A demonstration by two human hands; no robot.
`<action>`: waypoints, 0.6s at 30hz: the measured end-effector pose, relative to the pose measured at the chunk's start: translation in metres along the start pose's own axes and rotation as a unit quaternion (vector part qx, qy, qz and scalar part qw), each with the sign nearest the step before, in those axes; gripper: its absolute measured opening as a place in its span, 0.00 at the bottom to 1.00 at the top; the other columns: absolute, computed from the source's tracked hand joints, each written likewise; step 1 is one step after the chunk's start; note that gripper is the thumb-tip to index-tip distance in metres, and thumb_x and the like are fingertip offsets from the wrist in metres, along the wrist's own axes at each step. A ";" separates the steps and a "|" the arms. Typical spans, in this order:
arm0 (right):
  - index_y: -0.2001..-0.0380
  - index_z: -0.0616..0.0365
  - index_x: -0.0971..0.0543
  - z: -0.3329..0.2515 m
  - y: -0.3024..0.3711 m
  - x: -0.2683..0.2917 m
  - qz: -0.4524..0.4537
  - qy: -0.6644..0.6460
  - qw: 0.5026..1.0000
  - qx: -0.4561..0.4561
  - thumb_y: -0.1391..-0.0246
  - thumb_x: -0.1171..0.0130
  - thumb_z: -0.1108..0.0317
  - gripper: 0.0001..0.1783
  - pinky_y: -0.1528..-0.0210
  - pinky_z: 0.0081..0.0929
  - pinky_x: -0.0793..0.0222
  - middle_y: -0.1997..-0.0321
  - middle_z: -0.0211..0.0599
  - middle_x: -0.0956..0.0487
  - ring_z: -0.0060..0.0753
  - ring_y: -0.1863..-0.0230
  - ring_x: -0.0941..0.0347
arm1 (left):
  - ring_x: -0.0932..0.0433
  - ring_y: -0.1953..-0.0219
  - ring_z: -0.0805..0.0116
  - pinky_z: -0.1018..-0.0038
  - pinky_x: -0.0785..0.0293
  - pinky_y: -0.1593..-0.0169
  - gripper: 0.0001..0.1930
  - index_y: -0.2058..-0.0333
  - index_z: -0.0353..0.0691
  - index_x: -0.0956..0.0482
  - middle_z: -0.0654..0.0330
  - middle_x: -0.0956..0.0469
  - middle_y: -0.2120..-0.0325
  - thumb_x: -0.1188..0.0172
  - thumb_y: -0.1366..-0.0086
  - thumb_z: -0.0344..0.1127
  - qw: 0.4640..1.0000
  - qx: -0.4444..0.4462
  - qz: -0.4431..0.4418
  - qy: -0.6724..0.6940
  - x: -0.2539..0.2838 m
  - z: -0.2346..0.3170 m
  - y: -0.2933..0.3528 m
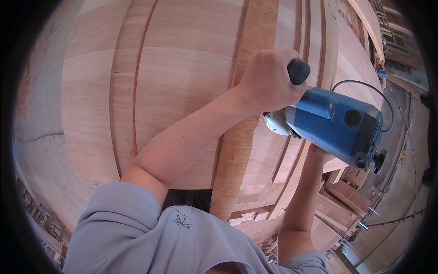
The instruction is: The person uses a handheld electric router to cut a groove along a wooden plank. They guide the tool steadily along a straight guide strip, creating a continuous channel in the wood surface.
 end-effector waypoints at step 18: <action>0.31 0.50 0.35 0.011 0.001 0.011 -0.053 -0.025 0.998 -0.016 0.35 0.50 0.34 0.40 0.29 0.48 0.34 0.30 0.40 0.29 0.46 0.31 0.31 | 0.17 0.76 0.54 0.65 0.20 0.70 0.09 0.71 0.37 0.18 0.50 0.19 0.79 0.29 0.49 0.34 0.999 0.030 -0.036 -0.003 -0.005 -0.004 -0.001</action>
Point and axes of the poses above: each hand's wrist, its own y-axis away from the middle knuckle, its own x-axis out of the back of the hand, z = x × y, the point moved 8 cm from there along -y, towards the middle knuckle
